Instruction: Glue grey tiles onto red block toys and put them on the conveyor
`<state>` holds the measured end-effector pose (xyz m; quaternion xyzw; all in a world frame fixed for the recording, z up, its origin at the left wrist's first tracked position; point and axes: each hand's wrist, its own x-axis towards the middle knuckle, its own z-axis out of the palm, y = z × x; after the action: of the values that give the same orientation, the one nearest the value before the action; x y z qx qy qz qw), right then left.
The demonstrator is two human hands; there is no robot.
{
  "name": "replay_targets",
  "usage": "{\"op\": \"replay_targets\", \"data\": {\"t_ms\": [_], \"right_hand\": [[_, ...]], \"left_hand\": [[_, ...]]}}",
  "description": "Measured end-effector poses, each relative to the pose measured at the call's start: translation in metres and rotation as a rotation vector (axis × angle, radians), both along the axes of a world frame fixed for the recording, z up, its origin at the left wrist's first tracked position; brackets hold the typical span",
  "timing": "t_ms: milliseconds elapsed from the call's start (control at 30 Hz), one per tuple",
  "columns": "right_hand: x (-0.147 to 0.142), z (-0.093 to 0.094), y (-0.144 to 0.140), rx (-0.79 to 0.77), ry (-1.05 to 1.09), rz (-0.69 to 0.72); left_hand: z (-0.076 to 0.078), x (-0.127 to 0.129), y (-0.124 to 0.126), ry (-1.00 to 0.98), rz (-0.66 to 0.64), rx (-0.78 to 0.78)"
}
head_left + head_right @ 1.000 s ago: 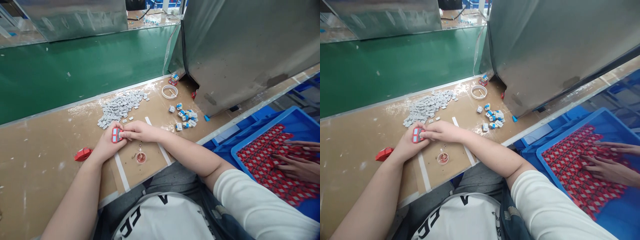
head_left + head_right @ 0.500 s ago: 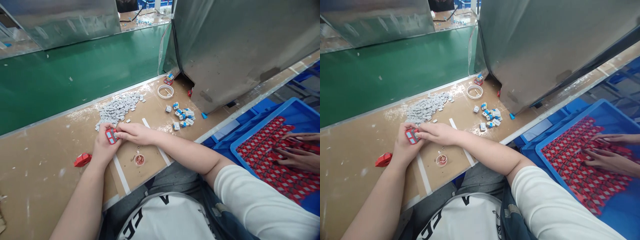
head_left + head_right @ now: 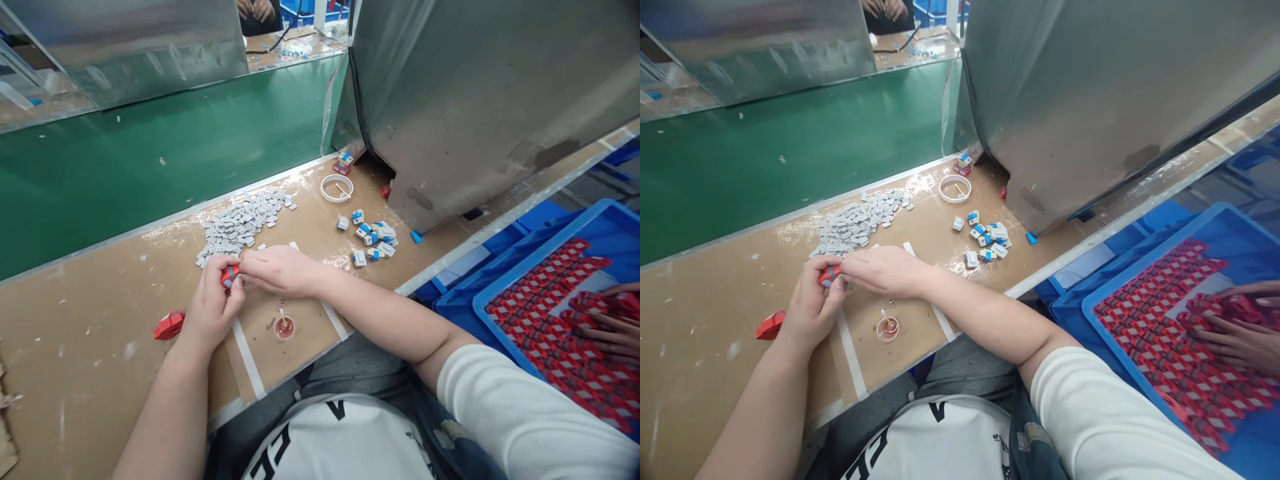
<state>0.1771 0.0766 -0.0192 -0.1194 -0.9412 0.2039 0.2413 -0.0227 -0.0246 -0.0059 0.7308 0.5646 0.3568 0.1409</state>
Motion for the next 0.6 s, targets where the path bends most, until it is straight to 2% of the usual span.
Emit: {"op": "replay_targets", "data": {"t_ms": [300, 467, 600], "right_hand": [[0.006, 0.003, 0.001, 0.083, -0.045, 0.058], [0.004, 0.004, -0.003, 0.096, -0.05, 0.053], [0.003, 0.006, -0.006, 0.014, -0.053, 0.082]], "left_hand": [[-0.017, -0.004, 0.0, 0.013, -0.068, 0.144], [-0.017, -0.001, 0.001, 0.063, -0.06, 0.198], [-0.013, 0.004, -0.001, 0.08, -0.015, 0.234]]}}
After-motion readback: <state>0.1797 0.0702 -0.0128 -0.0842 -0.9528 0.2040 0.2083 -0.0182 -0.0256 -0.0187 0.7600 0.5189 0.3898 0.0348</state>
